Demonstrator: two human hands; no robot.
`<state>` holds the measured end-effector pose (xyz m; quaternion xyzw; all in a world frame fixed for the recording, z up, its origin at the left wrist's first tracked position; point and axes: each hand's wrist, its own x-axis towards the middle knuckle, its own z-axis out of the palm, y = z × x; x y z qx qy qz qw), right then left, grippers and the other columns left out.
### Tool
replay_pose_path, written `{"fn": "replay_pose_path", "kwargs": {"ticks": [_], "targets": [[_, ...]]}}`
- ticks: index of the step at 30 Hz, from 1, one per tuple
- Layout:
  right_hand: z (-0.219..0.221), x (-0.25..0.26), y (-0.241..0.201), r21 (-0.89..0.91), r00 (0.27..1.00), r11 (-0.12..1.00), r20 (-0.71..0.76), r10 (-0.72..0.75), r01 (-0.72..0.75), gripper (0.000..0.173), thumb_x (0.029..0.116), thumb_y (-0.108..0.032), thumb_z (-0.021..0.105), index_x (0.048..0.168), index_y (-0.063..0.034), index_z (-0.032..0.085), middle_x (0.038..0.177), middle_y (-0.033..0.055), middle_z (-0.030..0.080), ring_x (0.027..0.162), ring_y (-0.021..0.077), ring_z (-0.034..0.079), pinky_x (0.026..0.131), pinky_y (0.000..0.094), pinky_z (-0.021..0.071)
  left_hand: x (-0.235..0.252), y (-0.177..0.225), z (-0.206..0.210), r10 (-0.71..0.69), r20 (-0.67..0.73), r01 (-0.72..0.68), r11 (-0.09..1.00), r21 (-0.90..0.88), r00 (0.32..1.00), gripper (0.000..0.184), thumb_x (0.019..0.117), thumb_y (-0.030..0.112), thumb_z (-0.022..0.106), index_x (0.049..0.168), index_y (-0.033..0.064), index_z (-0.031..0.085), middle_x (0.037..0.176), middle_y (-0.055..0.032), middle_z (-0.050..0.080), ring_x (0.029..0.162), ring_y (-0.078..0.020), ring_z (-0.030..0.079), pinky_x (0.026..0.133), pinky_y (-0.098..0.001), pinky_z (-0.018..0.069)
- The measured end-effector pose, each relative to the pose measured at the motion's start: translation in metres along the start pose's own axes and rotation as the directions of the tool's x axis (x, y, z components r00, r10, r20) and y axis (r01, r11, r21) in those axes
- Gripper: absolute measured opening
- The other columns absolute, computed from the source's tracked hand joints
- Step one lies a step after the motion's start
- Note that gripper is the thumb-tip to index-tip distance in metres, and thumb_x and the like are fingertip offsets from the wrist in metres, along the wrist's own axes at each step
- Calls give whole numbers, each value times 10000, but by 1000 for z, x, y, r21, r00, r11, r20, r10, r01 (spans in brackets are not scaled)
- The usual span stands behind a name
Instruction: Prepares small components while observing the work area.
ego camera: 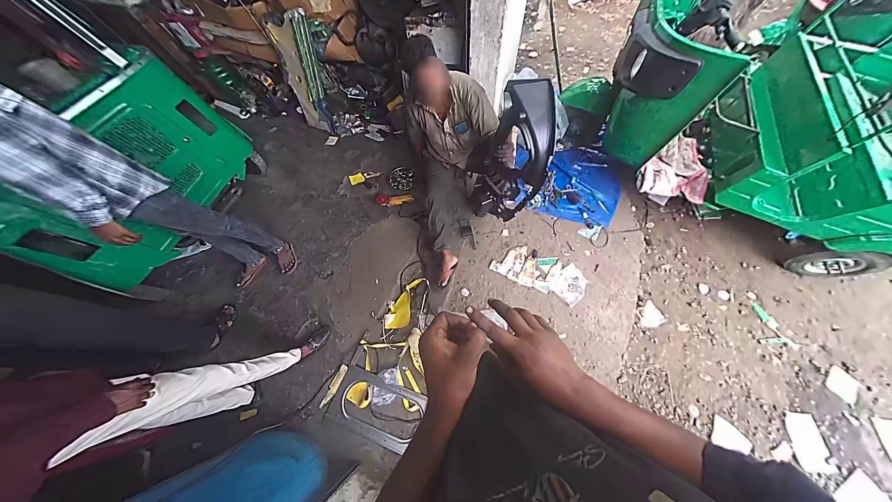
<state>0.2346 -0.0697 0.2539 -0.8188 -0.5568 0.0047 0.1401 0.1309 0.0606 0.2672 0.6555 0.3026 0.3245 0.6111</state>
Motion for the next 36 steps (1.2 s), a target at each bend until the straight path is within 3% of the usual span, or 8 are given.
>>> {"fn": "replay_pose_path", "kwargs": {"ticks": [5, 10, 13, 18, 23, 25, 29, 36], "targets": [[0, 0, 1, 8, 999, 1000, -20, -26, 26, 593, 1029, -213, 537, 1555, -449, 400, 1496, 90, 550, 1161, 302, 654, 870, 470, 568, 2, -5, 4, 5, -14, -5, 1000, 29, 1000, 73, 759, 82, 687, 751, 75, 615, 569, 16, 536, 462, -74, 489, 422, -222, 392], [-22, -6, 1, 246, 991, 966, 122, 55, -84, 629, 958, -73, 620, 1507, -361, 515, 1447, 175, 572, 1211, 396, 612, 957, 560, 539, 0, -13, 8, 20, 94, -27, 997, 78, 995, 128, 842, 91, 663, 916, -13, 667, 813, -4, 675, 740, -52, 656, 684, -258, 584], [-25, -6, 9, 243, 981, 963, 181, 74, -118, 653, 1000, -125, 593, 1554, -425, 420, 1500, 157, 525, 1222, 392, 603, 923, 569, 539, 4, -17, 18, -4, 104, 1, 999, 35, 995, 65, 841, 30, 607, 802, 73, 579, 682, 85, 556, 608, 8, 540, 559, -196, 472], [-12, -6, 11, 233, 985, 965, 150, 88, -121, 638, 1019, -265, 616, 1582, -418, 358, 1506, 153, 523, 1201, 377, 629, 918, 542, 556, 4, -23, 23, -38, 101, 38, 999, -4, 994, 132, 909, 96, 493, 836, 84, 603, 662, 59, 513, 562, -39, 492, 525, -204, 419], [-10, -11, 21, 245, 982, 956, 143, 126, -159, 662, 1015, -268, 605, 1590, -438, 325, 1508, 146, 519, 1205, 367, 628, 901, 540, 561, 10, -27, 36, -58, 127, 60, 998, -10, 990, 282, 1016, 188, 391, 800, 129, 563, 630, 77, 426, 534, -37, 418, 523, -198, 359], [-10, -11, 24, 257, 983, 953, 130, 132, -162, 643, 1014, -278, 604, 1579, -443, 343, 1503, 144, 524, 1204, 362, 629, 896, 535, 564, 12, -25, 39, -25, 131, 27, 1000, -12, 991, 329, 1067, 225, 429, 820, 100, 607, 622, 64, 443, 527, -45, 423, 517, -206, 371], [-12, -12, 28, 272, 979, 946, 146, 142, -178, 579, 1015, -296, 594, 1553, -402, 410, 1519, 137, 511, 1205, 351, 629, 909, 523, 559, 14, -22, 45, 20, 188, -13, 999, -37, 982, 284, 1009, 258, 613, 786, 82, 613, 632, 16, 514, 538, -86, 475, 512, -223, 405], [-14, -8, 37, 337, 985, 929, 121, 122, -157, 615, 1006, -303, 610, 1568, -409, 385, 1513, 126, 515, 1195, 327, 634, 907, 509, 565, 21, -25, 48, 59, 218, -10, 976, -219, 974, 224, 1004, 212, 635, 872, 35, 675, 739, -34, 625, 654, -112, 598, 629, -237, 528]]}}
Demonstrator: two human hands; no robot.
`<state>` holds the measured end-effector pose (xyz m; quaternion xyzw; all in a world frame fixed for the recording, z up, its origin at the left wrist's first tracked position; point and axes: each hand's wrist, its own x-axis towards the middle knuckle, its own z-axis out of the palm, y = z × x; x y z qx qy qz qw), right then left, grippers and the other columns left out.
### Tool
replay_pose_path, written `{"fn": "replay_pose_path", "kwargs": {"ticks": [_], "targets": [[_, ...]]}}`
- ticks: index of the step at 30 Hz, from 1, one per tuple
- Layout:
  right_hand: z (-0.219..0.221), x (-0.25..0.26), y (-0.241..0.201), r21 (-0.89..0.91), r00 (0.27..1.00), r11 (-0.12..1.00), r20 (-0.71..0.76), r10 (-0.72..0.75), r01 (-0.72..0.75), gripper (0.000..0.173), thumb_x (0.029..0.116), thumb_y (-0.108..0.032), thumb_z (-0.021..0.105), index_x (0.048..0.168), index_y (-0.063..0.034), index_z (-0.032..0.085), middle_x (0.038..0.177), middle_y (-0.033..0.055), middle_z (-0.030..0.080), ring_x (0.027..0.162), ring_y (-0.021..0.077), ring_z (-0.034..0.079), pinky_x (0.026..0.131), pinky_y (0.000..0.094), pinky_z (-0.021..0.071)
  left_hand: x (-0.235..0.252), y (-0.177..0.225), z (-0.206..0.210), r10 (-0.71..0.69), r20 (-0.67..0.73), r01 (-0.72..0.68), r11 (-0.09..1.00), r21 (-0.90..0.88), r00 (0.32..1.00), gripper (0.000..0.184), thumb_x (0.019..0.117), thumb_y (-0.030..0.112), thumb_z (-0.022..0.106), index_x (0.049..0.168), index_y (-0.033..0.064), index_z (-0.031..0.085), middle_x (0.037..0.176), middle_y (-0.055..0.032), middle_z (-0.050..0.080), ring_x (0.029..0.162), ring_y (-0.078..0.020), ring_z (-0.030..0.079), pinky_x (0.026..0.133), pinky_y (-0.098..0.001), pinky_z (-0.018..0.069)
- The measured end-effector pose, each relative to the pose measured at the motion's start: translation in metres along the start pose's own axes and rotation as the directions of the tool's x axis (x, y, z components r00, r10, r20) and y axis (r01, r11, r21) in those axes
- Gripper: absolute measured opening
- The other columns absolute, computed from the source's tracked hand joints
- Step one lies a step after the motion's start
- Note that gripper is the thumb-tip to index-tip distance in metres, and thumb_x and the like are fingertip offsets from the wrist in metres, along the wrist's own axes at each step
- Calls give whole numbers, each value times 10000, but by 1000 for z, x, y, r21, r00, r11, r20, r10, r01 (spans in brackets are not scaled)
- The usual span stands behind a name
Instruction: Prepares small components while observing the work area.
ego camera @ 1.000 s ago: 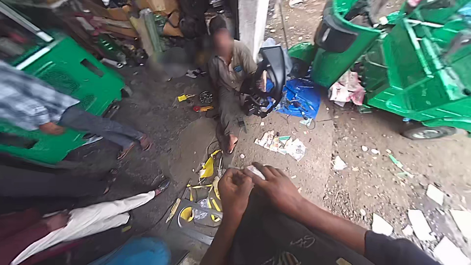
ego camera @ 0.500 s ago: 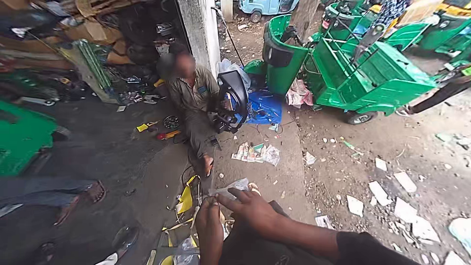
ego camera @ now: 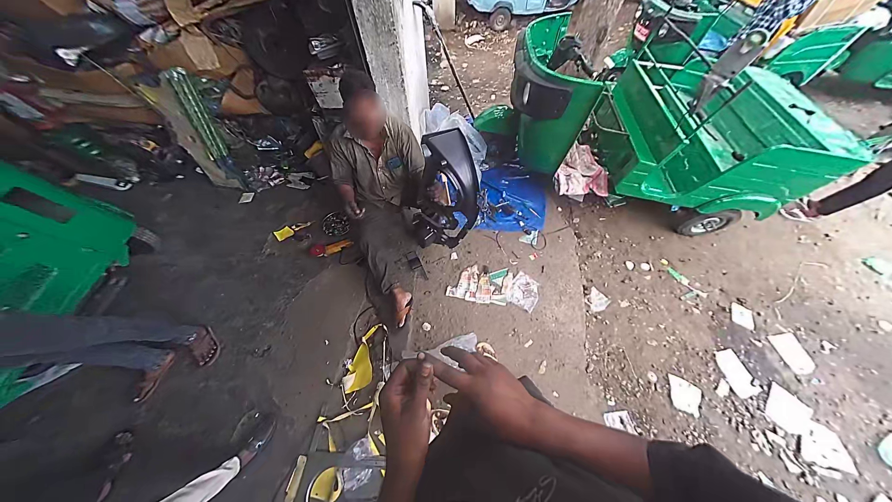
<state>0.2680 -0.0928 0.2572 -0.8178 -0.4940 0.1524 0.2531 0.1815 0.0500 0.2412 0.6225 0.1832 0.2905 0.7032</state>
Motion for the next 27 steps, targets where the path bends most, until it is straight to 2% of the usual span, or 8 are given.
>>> {"fn": "replay_pose_path", "kwargs": {"ticks": [6, 11, 18, 23, 27], "targets": [[-3, 5, 4, 57, 999, 998, -36, -33, 35, 688, 992, -292, 636, 1597, -412, 330, 1495, 113, 532, 1199, 298, 638, 924, 493, 572, 3, 2, 1, 43, 26, -42, 998, -41, 999, 211, 1024, 202, 606, 924, 30, 678, 780, -39, 626, 684, -113, 599, 650, -237, 530], [-11, 7, 7, -54, 999, 998, -35, -11, 9, 650, 1026, -306, 572, 1597, -455, 298, 1514, 143, 508, 1202, 331, 630, 927, 504, 557, 3, 4, 3, 17, 43, -15, 999, -52, 999, 182, 1011, 157, 584, 982, 0, 670, 821, -70, 637, 721, -148, 621, 686, -268, 555], [-12, 7, 8, -209, 1000, 978, -19, 22, -26, 665, 1021, -287, 553, 1591, -490, 277, 1556, 175, 452, 1179, 364, 626, 910, 524, 540, 3, 8, 9, -113, -95, 108, 992, -60, 989, 130, 918, 59, 637, 1000, -30, 684, 830, -101, 667, 682, -149, 621, 606, -253, 530], [-9, 4, 9, -333, 999, 943, -33, 7, -17, 664, 1009, -271, 572, 1589, -455, 307, 1525, 142, 500, 1121, 351, 644, 884, 524, 532, 0, 7, 17, -146, -173, 149, 989, 3, 974, 91, 901, 41, 631, 917, -26, 691, 722, -81, 647, 590, -133, 587, 537, -243, 499], [-7, 3, 11, -378, 1000, 926, -6, 18, -19, 688, 1002, -258, 576, 1601, -435, 290, 1536, 144, 488, 1108, 366, 641, 885, 546, 516, -2, 4, 21, -233, -198, 239, 971, 8, 952, 114, 941, 49, 630, 850, -14, 659, 642, -60, 586, 522, -124, 544, 495, -246, 480]]}}
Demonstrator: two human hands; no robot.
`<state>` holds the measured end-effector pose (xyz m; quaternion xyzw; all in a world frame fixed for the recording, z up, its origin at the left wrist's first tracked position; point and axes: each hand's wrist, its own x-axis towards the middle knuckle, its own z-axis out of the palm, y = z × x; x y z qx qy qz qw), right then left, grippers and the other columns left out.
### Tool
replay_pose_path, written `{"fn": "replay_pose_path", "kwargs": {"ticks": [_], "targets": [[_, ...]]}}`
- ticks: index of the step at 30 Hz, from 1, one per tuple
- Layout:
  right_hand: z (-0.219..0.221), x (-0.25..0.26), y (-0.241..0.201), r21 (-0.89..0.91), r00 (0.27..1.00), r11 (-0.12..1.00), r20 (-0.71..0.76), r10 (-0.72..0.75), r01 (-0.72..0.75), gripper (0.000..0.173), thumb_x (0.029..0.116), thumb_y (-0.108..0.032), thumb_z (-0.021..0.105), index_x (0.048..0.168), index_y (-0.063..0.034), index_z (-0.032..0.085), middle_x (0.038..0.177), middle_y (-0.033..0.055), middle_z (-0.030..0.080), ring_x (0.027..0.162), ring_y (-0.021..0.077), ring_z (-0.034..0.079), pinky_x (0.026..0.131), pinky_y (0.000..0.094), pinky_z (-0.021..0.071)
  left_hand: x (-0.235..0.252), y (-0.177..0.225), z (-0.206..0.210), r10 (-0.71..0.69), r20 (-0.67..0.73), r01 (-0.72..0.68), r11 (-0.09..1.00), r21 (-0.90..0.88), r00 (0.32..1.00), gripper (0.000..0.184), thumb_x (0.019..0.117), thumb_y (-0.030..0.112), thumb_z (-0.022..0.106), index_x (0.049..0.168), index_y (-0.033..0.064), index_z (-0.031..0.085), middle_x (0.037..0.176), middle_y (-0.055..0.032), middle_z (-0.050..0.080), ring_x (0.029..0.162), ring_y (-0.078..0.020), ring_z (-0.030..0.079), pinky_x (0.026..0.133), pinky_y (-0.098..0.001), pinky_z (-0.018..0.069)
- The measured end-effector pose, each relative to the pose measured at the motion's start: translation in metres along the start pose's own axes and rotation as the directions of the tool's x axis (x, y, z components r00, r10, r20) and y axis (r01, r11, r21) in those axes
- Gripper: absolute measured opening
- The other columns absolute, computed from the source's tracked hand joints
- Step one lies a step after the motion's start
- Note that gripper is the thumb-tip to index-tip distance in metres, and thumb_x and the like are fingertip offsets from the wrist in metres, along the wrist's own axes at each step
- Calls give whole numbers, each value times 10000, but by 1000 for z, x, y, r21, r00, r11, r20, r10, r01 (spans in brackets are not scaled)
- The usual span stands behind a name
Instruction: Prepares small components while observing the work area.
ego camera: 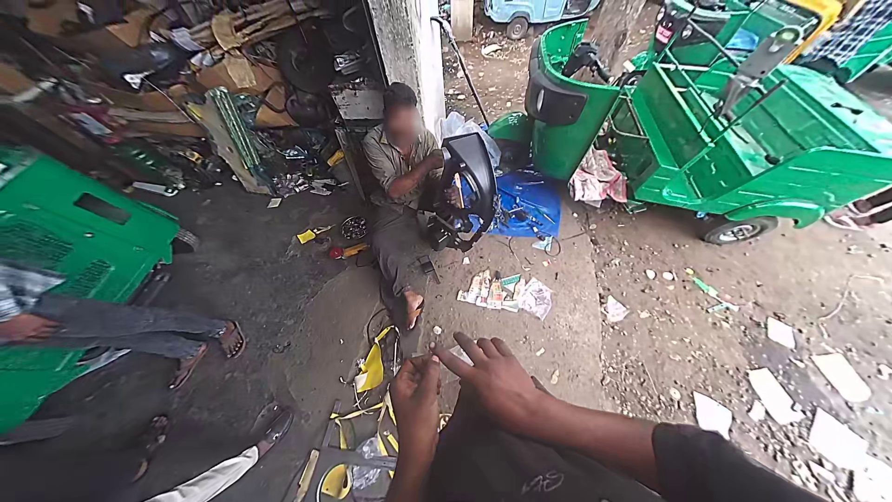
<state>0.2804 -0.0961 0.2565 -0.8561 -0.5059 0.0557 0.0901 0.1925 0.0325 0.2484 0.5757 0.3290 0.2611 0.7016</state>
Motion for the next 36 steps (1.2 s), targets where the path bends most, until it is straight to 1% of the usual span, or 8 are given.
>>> {"fn": "replay_pose_path", "kwargs": {"ticks": [2, 8, 12, 15, 19, 24, 30, 36], "targets": [[0, 0, 1, -20, 1000, 1000, 17, 1, -1, 681, 1001, -259, 572, 1598, -438, 296, 1547, 136, 482, 1103, 368, 641, 879, 550, 512, 0, -2, 1, -25, 9, 25, 1000, -4, 1000, 143, 957, 53, 617, 835, -13, 649, 636, -64, 578, 520, -126, 541, 493, -246, 478], [0, -1, -2, -49, 1000, 999, 23, -21, 23, 730, 974, -129, 579, 1602, -388, 313, 1517, 112, 520, 1124, 369, 636, 906, 557, 502, -3, -6, 4, -34, 7, 34, 999, -6, 999, 136, 963, 43, 572, 860, -10, 644, 675, -57, 596, 566, -125, 562, 534, -246, 490], [-1, -2, -6, -82, 994, 991, 41, -103, 106, 716, 955, 17, 544, 1603, -210, 339, 1503, 125, 532, 1186, 387, 612, 980, 604, 474, -4, -4, 1, -105, 9, 105, 994, 11, 994, 157, 970, 33, 569, 829, 2, 631, 645, -42, 563, 539, -113, 535, 511, -236, 473], [2, -5, -10, -123, 988, 980, 38, -153, 156, 622, 982, 3, 515, 1575, -126, 378, 1510, 121, 529, 1201, 364, 610, 990, 573, 484, -5, -8, -4, -147, 24, 147, 989, 10, 989, 149, 955, 12, 569, 818, 3, 626, 622, -38, 554, 513, -101, 521, 495, -229, 465], [7, -11, -12, -184, 978, 962, -13, -208, 202, 515, 989, -30, 509, 1502, -69, 480, 1458, 123, 586, 1176, 337, 640, 984, 541, 504, -8, -15, -9, -180, 66, 180, 984, -3, 982, 144, 924, 42, 575, 788, 17, 616, 608, -28, 545, 508, -102, 516, 494, -235, 464], [12, -14, -16, -256, 965, 940, -77, -252, 225, 403, 1024, -73, 465, 1413, -32, 560, 1357, 125, 656, 1130, 290, 672, 993, 499, 513, -7, -23, -17, -201, 119, 210, 976, -64, 972, 110, 870, 44, 596, 763, 34, 614, 604, -15, 542, 518, -85, 511, 507, -224, 449], [18, -18, -20, -274, 955, 930, -99, -279, 243, 365, 1038, -78, 438, 1364, -19, 592, 1290, 119, 690, 1091, 271, 688, 995, 484, 517, -6, -28, -23, -227, 186, 249, 962, -107, 956, 84, 836, 45, 596, 755, 43, 619, 606, -11, 543, 519, -77, 509, 505, -223, 450], [22, -18, -22, -168, 953, 956, -142, -267, 242, 394, 1035, -138, 487, 1411, -65, 580, 1294, 74, 694, 1070, 239, 682, 979, 448, 516, -9, -29, -28, -205, 183, 232, 963, -139, 961, 90, 838, 76, 594, 748, 68, 599, 601, -2, 538, 518, -69, 515, 509, -219, 453]]}}
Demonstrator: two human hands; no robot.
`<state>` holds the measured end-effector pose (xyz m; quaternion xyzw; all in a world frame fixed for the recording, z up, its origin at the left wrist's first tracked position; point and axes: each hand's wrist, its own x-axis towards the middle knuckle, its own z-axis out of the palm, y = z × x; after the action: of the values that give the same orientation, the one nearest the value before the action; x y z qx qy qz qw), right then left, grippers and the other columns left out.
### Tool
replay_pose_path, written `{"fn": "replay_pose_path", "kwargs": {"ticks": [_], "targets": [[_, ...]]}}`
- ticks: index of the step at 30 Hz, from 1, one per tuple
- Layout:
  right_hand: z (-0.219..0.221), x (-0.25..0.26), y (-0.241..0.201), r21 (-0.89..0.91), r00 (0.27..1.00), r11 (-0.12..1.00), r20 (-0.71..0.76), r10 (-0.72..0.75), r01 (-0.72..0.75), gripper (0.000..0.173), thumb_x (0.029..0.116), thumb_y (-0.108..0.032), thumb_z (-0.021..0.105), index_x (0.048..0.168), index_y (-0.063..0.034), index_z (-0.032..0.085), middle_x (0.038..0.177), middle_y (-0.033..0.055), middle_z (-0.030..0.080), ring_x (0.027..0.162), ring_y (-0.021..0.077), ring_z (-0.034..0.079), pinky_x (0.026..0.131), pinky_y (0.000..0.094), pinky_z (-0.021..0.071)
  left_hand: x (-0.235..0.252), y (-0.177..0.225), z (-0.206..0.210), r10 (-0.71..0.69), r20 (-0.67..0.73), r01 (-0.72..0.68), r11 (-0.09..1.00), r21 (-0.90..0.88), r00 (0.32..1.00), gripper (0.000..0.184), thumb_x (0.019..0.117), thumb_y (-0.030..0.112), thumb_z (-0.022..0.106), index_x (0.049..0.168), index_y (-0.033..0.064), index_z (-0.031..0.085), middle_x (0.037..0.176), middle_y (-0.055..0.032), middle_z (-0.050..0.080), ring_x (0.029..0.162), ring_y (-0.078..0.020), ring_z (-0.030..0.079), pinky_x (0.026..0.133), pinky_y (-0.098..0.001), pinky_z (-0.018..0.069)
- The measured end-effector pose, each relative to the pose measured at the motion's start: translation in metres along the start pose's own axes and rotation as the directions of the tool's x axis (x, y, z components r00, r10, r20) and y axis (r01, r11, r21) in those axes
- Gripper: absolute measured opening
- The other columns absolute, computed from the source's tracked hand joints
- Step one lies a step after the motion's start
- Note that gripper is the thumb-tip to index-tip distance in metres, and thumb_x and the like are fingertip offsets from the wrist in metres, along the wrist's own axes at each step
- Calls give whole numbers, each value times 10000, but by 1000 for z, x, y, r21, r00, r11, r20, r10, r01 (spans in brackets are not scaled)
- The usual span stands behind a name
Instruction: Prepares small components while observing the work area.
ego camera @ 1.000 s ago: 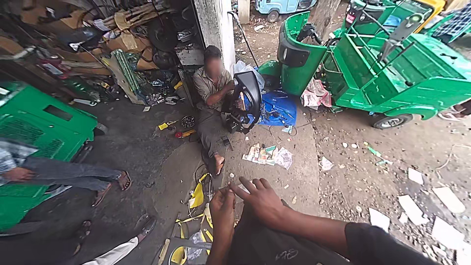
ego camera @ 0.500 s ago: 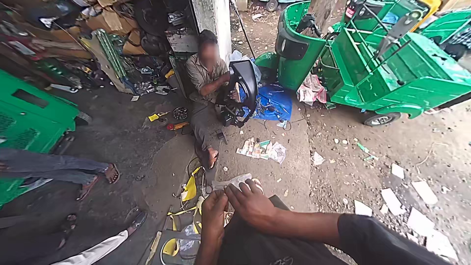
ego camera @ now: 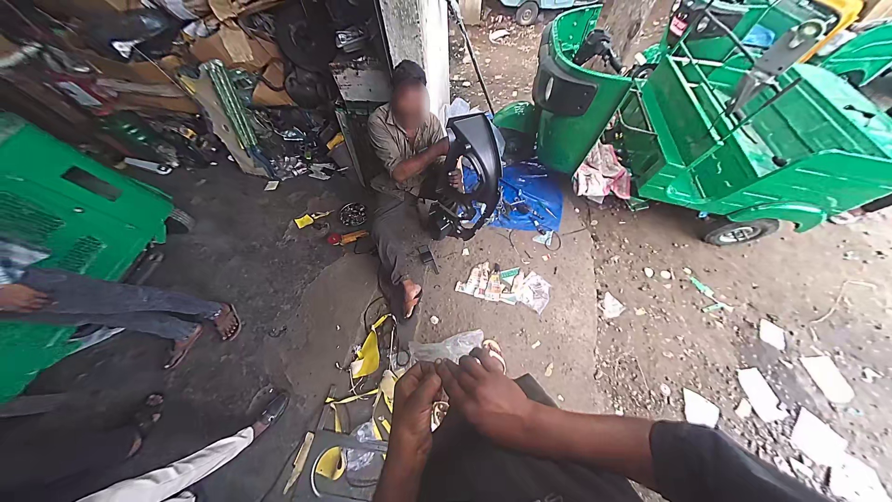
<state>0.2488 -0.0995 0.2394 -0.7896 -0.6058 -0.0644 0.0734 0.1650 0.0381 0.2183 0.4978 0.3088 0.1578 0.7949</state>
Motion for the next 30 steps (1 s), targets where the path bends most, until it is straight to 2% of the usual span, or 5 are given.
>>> {"fn": "replay_pose_path", "kwargs": {"ticks": [9, 12, 17, 22, 30], "targets": [[4, 5, 1, 303, 995, 952, -82, 63, -35, 446, 1021, -267, 602, 1434, -98, 581, 1247, 60, 720, 1054, 246, 699, 937, 436, 553, -5, 11, 2, 44, -16, -45, 997, -58, 999, 103, 886, 77, 557, 800, 65, 611, 638, 10, 560, 547, -57, 530, 537, -210, 473], [1, 1, -4, 496, 993, 865, -47, 107, -70, 483, 1003, -267, 614, 1461, -122, 573, 1250, 71, 722, 1101, 256, 692, 993, 471, 532, -15, 13, 0, 51, -25, -52, 998, -44, 998, 110, 926, 65, 546, 846, 50, 620, 666, 18, 562, 569, -58, 527, 557, -217, 478], [-2, 2, -5, 674, 986, 729, -6, 166, -119, 534, 990, -299, 644, 1496, -154, 555, 1380, 54, 663, 1240, 180, 637, 1083, 404, 496, -16, 16, 0, 129, -2, -129, 987, -100, 992, 116, 880, 37, 555, 774, 75, 581, 641, 22, 516, 558, -59, 488, 546, -216, 436], [-4, 2, -7, 815, 982, 570, -8, 191, -104, 546, 955, -243, 715, 1469, -118, 582, 1329, 77, 677, 1102, 114, 678, 972, 293, 569, -20, 14, -2, 196, 14, -193, 973, -125, 980, 112, 862, 38, 551, 769, 86, 592, 658, 31, 526, 574, -52, 495, 557, -210, 429], [-4, -2, -7, 875, 976, 472, 2, 219, -108, 557, 955, -218, 715, 1484, -128, 568, 1314, 68, 676, 1073, 109, 668, 944, 297, 570, -27, 13, -1, 255, 28, -250, 962, -109, 967, 76, 906, 38, 550, 865, 44, 614, 711, -3, 567, 617, -81, 547, 608, -238, 495]]}}
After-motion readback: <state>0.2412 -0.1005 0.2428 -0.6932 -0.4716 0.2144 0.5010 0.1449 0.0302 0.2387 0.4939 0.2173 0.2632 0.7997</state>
